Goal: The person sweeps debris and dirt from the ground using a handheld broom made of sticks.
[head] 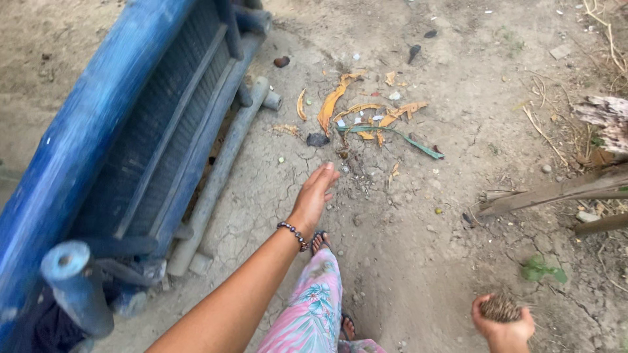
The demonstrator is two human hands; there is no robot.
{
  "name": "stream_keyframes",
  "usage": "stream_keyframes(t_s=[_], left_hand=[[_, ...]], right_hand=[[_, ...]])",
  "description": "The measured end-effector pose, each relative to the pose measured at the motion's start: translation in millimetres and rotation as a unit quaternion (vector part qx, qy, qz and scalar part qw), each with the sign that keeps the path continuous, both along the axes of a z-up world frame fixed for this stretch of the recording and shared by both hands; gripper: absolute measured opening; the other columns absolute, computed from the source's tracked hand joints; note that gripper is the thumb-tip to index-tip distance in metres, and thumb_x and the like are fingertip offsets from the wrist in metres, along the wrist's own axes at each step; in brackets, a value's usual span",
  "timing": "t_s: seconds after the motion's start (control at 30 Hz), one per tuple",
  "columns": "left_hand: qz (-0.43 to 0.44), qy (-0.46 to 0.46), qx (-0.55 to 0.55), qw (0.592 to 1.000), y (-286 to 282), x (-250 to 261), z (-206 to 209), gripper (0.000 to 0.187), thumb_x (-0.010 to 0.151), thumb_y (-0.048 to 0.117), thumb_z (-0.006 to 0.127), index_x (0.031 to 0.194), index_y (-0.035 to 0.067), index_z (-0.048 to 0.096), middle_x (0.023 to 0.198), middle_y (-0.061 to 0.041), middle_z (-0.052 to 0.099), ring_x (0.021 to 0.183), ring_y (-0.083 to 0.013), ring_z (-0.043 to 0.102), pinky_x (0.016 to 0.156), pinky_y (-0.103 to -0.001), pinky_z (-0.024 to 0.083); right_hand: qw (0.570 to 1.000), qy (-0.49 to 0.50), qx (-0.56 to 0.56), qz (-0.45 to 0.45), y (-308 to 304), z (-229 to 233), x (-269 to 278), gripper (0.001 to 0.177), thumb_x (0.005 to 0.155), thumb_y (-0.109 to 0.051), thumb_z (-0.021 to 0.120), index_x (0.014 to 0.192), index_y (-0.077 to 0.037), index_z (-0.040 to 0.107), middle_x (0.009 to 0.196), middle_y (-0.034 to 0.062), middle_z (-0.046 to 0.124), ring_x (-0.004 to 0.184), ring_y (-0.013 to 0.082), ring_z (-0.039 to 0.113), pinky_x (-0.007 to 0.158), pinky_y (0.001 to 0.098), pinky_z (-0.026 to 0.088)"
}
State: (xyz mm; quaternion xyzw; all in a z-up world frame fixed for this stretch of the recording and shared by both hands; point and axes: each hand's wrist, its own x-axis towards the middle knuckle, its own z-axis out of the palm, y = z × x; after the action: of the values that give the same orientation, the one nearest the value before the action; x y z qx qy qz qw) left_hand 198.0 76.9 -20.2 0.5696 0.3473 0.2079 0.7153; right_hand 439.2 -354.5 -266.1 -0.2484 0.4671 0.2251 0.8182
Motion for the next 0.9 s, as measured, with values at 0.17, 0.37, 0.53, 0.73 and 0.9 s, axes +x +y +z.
stream_keyframes(t_s=[0.17, 0.37, 0.53, 0.73, 0.9], left_hand=[[-0.029, 0.012, -0.003, 1.000, 46, 43, 5, 0.079, 0.097, 0.059, 0.048, 0.153, 0.004, 0.040, 0.150, -0.017, 0.056, 0.145, -0.0264, 0.047, 0.115, -0.042, 0.036], [-0.066, 0.044, 0.003, 0.997, 111, 93, 19, 0.076, 0.097, 0.059, 0.046, 0.152, 0.006, 0.043, 0.149, -0.015, 0.057, 0.144, -0.0252, 0.048, 0.114, -0.042, 0.036], [-0.094, 0.049, 0.004, 0.994, 145, 137, 33, 0.076, 0.097, 0.059, 0.044, 0.152, 0.006, 0.043, 0.149, -0.015, 0.056, 0.143, -0.0262, 0.048, 0.115, -0.041, 0.038], [-0.101, 0.068, -0.002, 0.993, 173, 154, 37, 0.078, 0.097, 0.060, 0.043, 0.152, 0.005, 0.042, 0.150, -0.016, 0.055, 0.144, -0.0270, 0.047, 0.116, -0.043, 0.038], [-0.102, 0.067, -0.004, 0.993, 182, 156, 36, 0.080, 0.097, 0.061, 0.042, 0.153, 0.004, 0.040, 0.151, -0.018, 0.053, 0.145, -0.0280, 0.045, 0.117, -0.043, 0.036]], right_hand=[[0.991, -0.019, 0.019, 0.131, 138, 1, 109, 0.043, 0.100, -0.051, 0.047, 0.115, -0.015, 0.066, 0.101, 0.0077, 0.068, 0.090, 0.0243, 0.065, 0.072, 0.0396, 0.059], [0.949, -0.025, 0.186, 0.252, 229, 47, 115, 0.060, 0.102, -0.055, 0.055, 0.119, 0.003, 0.052, 0.085, 0.0088, 0.061, 0.071, 0.0184, 0.060, 0.053, 0.0282, 0.052], [0.942, -0.083, 0.166, 0.278, 205, 117, 40, 0.069, 0.102, -0.058, 0.057, 0.124, 0.006, 0.050, 0.078, 0.0053, 0.058, 0.058, 0.0152, 0.058, 0.046, 0.0244, 0.049], [0.996, 0.069, -0.017, 0.060, 292, 115, -4, 0.051, 0.097, -0.053, 0.046, 0.117, -0.007, 0.054, 0.087, 0.0077, 0.060, 0.074, 0.0201, 0.059, 0.060, 0.0317, 0.051], [0.984, 0.049, 0.169, 0.038, 420, 88, 0, 0.039, 0.092, -0.047, 0.050, 0.101, -0.011, 0.059, 0.082, 0.0074, 0.059, 0.074, 0.0214, 0.058, 0.059, 0.0359, 0.051]])
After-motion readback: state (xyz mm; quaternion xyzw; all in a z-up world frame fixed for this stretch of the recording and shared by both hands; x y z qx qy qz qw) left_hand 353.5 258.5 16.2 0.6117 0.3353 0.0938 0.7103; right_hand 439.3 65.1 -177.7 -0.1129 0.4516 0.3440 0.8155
